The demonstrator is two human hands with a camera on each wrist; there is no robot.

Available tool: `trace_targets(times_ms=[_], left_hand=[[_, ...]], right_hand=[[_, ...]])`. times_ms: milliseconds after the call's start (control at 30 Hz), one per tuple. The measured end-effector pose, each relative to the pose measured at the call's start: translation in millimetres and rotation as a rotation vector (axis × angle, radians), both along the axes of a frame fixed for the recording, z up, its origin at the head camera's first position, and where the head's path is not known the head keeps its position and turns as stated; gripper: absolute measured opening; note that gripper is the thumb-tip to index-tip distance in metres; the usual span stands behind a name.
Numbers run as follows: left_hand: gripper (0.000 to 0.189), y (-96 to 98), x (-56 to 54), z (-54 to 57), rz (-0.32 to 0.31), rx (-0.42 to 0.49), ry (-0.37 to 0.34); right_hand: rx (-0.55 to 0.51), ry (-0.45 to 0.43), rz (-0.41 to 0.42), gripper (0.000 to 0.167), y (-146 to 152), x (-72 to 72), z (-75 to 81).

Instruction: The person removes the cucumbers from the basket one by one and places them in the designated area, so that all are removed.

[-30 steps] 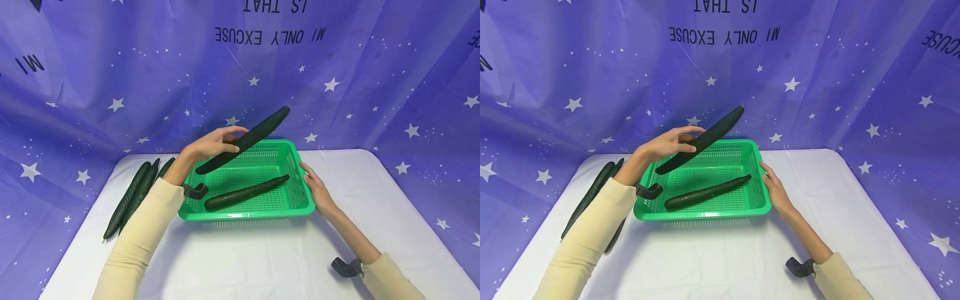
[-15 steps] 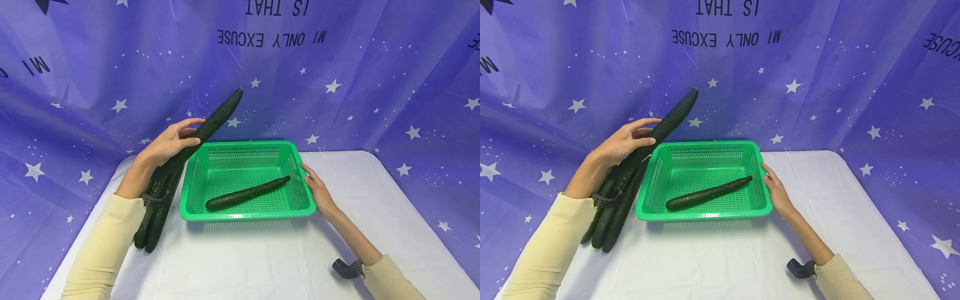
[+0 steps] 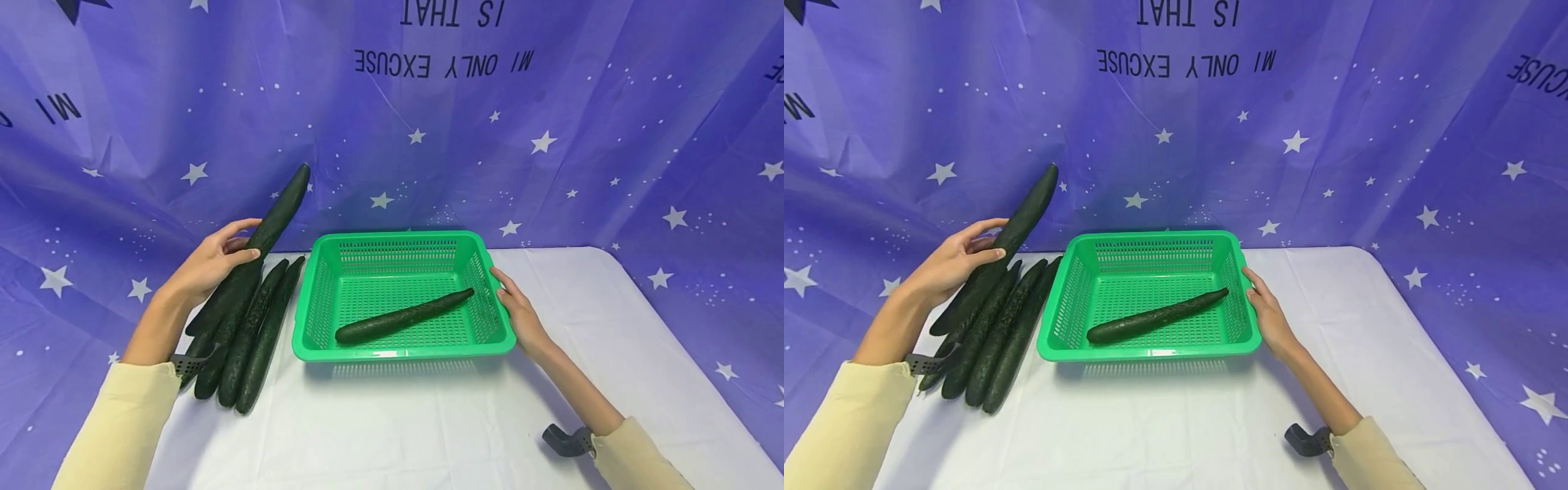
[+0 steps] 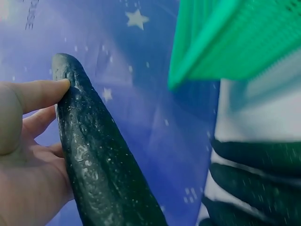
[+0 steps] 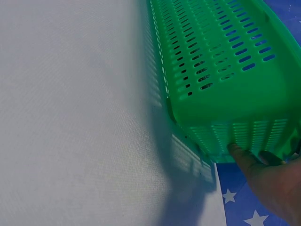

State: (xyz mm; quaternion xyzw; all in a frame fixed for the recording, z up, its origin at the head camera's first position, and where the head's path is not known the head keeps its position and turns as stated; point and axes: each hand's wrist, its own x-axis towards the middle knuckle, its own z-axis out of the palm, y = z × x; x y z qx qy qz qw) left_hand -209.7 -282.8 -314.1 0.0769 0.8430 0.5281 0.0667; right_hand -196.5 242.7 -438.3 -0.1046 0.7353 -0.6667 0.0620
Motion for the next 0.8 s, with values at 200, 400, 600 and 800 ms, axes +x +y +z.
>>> trace_targets(times_ms=[200, 400, 600, 800], left_hand=[[0.067, -33.2, 7.4, -19.5, 0.051, -0.01, -0.049], [0.066, -66.1, 15.6, -47.2, 0.09, 0.015, -0.083], [0.064, -93.4, 21.0, -72.8, 0.132, -0.004, -0.087], [0.066, -109.7, 26.6, -91.6, 0.161, 0.035, -0.15]], right_hand=[[0.004, -0.016, -0.011, 0.053, 0.3, -0.4, -1.0], [0.009, -0.014, -0.012, 0.053, 0.3, -1.7, -2.7], [-0.001, -0.012, -0.008, 0.053, -0.2, -2.0, -2.3], [-0.004, -0.014, -0.01, 0.053, -0.3, -2.0, -2.1]])
